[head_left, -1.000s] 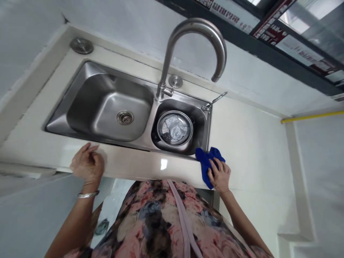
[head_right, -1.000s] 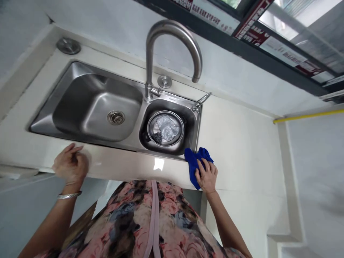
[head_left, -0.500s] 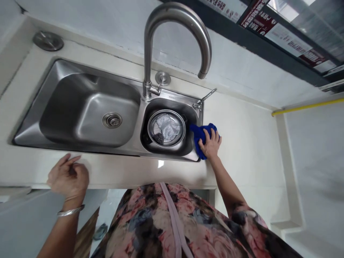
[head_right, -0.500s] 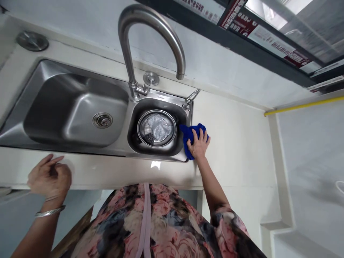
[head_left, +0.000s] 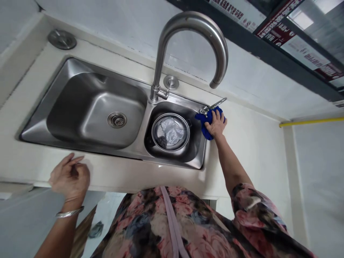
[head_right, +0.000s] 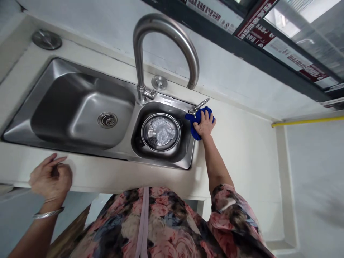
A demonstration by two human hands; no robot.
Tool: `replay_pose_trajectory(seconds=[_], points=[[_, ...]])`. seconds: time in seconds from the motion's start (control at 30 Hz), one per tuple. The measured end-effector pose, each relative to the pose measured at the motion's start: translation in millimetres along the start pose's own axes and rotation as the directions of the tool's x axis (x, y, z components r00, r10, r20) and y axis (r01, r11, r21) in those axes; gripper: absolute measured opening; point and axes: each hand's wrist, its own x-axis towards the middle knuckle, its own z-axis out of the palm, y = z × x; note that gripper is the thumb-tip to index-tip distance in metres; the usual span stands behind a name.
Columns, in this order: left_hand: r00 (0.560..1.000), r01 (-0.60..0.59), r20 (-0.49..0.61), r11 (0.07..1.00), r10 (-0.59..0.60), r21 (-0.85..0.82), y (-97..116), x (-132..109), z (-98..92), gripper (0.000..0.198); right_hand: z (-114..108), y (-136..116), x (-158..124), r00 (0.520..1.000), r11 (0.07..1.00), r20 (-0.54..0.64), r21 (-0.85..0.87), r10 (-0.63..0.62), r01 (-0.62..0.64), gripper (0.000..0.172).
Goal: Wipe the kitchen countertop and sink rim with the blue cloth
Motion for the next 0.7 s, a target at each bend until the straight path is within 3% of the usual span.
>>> replay_pose_trajectory(seconds=[0.13,0.33,0.5,0.7], points=[[0.980,-0.159,-0.117,0.987,0.160,0.014,-6.7,-2.3,2.3,0.029,0.8,11.4,23.8,0.993,0.993,0.010,0.010,-0.121,0.121,0.073],[0.986,-0.134,-0.095,0.990,0.138,0.052,-5.1,-2.8,1.4,0.028,5.2,31.1,50.9,0.965,0.964,-0.013,0.045,-0.261,0.262,0.066],[0.993,-0.110,-0.024,0.989,0.113,0.097,-9.2,1.5,3.2,0.033,11.4,32.8,58.8,0.963,0.961,-0.056,0.074,-0.264,0.267,0.060],[0.996,-0.076,-0.040,0.983,0.084,0.169,-5.9,7.0,3.7,0.030,13.4,20.4,49.1,0.980,0.976,-0.086,0.110,-0.179,0.188,0.050]])
